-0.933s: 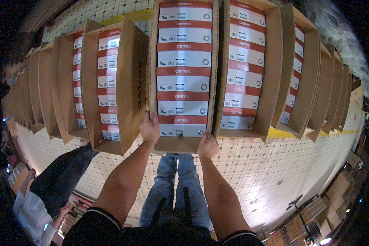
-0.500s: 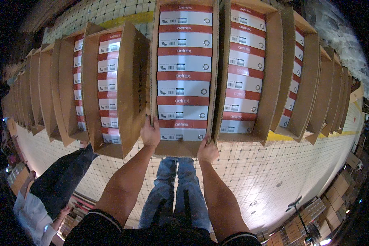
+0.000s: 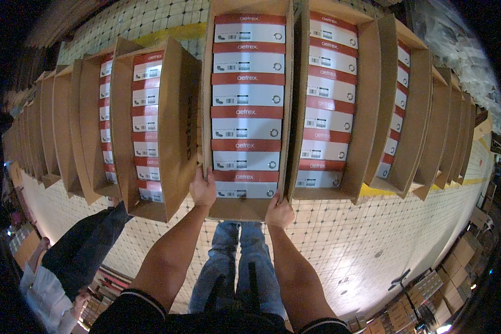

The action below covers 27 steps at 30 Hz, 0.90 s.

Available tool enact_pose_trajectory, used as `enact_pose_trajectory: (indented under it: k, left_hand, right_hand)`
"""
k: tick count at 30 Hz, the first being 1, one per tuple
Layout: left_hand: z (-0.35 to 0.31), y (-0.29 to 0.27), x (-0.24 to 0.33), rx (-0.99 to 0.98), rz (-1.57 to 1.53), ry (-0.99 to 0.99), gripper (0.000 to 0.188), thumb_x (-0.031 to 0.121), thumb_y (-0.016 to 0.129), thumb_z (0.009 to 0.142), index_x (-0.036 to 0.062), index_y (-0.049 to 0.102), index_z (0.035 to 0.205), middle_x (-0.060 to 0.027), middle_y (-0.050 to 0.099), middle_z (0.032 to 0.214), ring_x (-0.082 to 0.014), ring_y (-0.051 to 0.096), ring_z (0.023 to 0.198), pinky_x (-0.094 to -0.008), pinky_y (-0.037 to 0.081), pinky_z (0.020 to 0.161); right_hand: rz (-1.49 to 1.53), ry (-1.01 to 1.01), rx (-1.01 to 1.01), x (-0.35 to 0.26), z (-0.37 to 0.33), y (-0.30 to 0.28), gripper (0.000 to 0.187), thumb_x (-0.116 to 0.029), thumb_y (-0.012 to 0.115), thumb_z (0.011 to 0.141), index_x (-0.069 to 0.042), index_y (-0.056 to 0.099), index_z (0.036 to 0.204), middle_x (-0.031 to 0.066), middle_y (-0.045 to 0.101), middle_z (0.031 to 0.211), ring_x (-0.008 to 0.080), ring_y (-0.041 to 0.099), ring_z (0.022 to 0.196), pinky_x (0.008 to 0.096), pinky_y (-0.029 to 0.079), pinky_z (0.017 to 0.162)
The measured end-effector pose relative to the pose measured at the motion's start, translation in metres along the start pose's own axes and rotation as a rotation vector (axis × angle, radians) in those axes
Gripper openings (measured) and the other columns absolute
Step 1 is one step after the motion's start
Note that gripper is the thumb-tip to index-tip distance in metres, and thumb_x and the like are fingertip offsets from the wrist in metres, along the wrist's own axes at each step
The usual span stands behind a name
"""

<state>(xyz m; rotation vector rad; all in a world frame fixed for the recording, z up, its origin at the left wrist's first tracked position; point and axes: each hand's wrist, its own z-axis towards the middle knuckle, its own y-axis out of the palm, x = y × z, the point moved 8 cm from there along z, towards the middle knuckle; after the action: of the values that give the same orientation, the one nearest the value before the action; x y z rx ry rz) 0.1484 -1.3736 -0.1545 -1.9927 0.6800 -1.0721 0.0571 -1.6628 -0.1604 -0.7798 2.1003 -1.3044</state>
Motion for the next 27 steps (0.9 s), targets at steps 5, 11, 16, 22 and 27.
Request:
enact_pose_trajectory:
  k: [5,11,16,22,27]
  left_hand:
    - [-0.001,-0.002,0.004,0.008,0.025,0.037,0.034,0.034,0.049,0.093,0.0142,0.056,0.120,-0.0208,0.067,0.086,-0.0428,0.063,0.075,-0.0509,0.050,0.067]
    - [-0.001,-0.002,0.002,0.025,-0.031,0.028,0.032,0.033,0.050,0.093,0.0141,0.056,0.118,-0.0208,0.067,0.083,-0.0431,0.063,0.073,-0.0515,0.050,0.066]
    - [-0.002,-0.002,0.001,0.021,0.015,0.028,0.031,0.032,0.050,0.093,0.0138,0.057,0.118,-0.0210,0.067,0.083,-0.0430,0.063,0.072,-0.0514,0.050,0.065]
    - [-0.002,-0.001,0.001,0.025,-0.005,0.022,0.033,0.034,0.050,0.094,0.0143,0.056,0.119,-0.0211,0.067,0.084,-0.0425,0.064,0.074,-0.0509,0.050,0.066]
    - [-0.003,0.004,-0.005,-0.017,0.035,-0.030,0.033,0.034,0.050,0.093,0.0140,0.056,0.119,-0.0209,0.067,0.082,-0.0423,0.064,0.074,-0.0505,0.050,0.065]
  right_hand:
    - [0.009,0.004,0.032,0.002,-0.002,0.000,0.054,-0.049,0.047,0.092,-0.003,0.067,0.072,0.0222,0.062,0.060,0.0392,0.064,0.057,0.0491,0.051,0.054]
    - [0.010,0.004,0.017,0.002,-0.002,0.001,0.050,-0.048,0.049,0.091,-0.004,0.067,0.074,0.0219,0.062,0.060,0.0390,0.063,0.057,0.0488,0.050,0.054]
    - [0.021,-0.011,0.032,0.001,-0.003,0.000,0.050,-0.048,0.049,0.091,-0.005,0.067,0.074,0.0214,0.062,0.060,0.0386,0.063,0.057,0.0485,0.050,0.054]
    - [0.020,0.004,0.006,0.005,-0.002,0.004,0.051,-0.050,0.048,0.091,-0.005,0.067,0.077,0.0216,0.063,0.063,0.0391,0.064,0.060,0.0496,0.050,0.056]
    - [0.045,0.017,-0.001,0.005,-0.003,0.005,0.052,-0.050,0.047,0.091,-0.004,0.067,0.077,0.0221,0.063,0.064,0.0398,0.064,0.061,0.0503,0.050,0.057]
